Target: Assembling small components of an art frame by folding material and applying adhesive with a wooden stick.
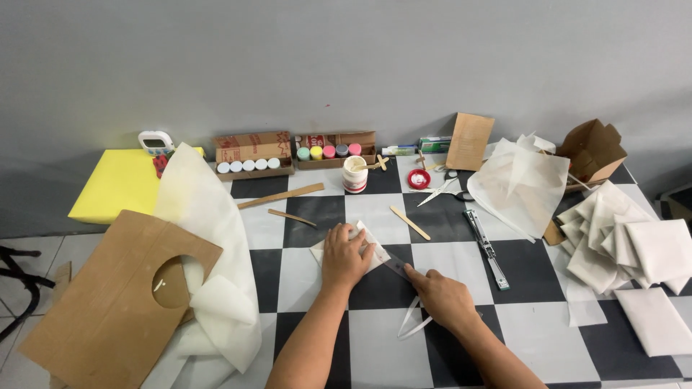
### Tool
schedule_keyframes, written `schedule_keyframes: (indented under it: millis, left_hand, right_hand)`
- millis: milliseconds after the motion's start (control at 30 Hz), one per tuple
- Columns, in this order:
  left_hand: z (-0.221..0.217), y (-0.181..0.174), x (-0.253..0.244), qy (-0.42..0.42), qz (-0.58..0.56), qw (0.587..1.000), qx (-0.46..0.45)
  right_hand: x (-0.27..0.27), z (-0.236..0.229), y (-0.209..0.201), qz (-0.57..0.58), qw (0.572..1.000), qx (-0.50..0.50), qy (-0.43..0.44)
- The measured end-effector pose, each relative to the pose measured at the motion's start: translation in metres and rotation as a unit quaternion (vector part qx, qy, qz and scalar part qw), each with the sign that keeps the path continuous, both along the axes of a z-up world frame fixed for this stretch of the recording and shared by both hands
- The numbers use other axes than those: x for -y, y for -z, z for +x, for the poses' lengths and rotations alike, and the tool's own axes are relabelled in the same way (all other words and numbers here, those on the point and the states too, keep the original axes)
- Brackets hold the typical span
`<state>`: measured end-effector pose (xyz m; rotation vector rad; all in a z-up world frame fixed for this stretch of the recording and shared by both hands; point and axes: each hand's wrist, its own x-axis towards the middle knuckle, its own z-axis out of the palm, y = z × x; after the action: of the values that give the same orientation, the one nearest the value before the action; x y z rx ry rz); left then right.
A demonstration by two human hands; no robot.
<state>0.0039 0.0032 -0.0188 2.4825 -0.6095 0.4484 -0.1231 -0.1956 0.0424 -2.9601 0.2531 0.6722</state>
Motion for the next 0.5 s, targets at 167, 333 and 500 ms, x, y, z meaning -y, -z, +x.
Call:
schedule_keyframes:
  millis: [167, 333, 500]
  left_hand:
    - [-0.002, 0.002, 0.001, -0.007, 0.012, 1.000, 0.002]
    - [-0.013, -0.016, 0.007, -0.016, 0.092, 0.993, 0.075]
    - [-0.015, -0.012, 0.009, -0.017, 0.115, 0.993, 0.017]
  right_hand:
    - [0.006, 0.004, 0.003, -0.030, 0.998, -0.004, -0.047]
    - [0.013, 0.010, -0.004, -0.039, 0.997, 0.007, -0.072]
    - [0.006, 0.025, -0.042, 0.116, 0.987, 0.105, 0.023]
